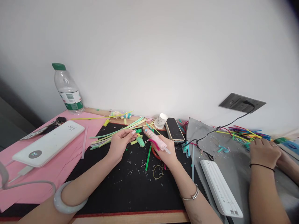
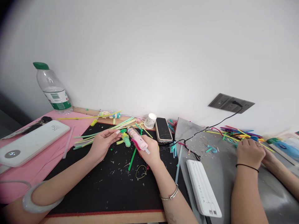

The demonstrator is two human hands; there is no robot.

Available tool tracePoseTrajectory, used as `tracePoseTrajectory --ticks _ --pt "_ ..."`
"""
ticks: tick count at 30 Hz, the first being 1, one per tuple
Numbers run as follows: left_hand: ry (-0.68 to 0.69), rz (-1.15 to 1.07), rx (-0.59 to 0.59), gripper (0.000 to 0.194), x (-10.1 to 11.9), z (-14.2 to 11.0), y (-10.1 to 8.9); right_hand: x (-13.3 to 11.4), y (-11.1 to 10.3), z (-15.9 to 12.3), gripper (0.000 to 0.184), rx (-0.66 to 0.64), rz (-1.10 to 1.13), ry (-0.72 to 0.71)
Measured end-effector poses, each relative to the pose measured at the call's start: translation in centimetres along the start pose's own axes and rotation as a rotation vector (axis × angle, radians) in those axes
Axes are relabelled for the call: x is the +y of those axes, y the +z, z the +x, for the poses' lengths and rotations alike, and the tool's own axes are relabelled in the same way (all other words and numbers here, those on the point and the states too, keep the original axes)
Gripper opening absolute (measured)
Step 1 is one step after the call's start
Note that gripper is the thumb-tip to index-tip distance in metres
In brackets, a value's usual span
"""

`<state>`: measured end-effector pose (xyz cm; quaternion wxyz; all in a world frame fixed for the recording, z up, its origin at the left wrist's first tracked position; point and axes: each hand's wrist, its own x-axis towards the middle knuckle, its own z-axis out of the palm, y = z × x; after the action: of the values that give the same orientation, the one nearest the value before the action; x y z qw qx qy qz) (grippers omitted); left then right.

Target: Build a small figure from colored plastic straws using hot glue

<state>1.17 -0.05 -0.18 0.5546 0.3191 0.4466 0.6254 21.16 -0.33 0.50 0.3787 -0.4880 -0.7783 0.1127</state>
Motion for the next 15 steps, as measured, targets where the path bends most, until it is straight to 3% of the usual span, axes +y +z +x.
tracePoseTrajectory --ticks 3,8,13,15 --pt "-0.002 0.009 -0.018 0.032 -0.17 0.04 -0.09 -0.02 0.06 -0.02 0.015 -0.094 -0.033 -0.064" --pt "0.002 0.005 0.001 0.032 -0.11 0.00 -0.05 0.02 0.08 -0.05 0.016 0.003 0.004 0.036" --pt "-0.013 -0.016 -0.006 0.032 -0.02 0.03 0.02 0.02 0.09 -0.08 0.013 -0.107 -0.015 -0.075" --pt "-0.019 -0.030 -0.002 0.032 0.00 0.07 -0.02 0.04 0.14 -0.07 0.013 -0.086 -0.019 -0.059"
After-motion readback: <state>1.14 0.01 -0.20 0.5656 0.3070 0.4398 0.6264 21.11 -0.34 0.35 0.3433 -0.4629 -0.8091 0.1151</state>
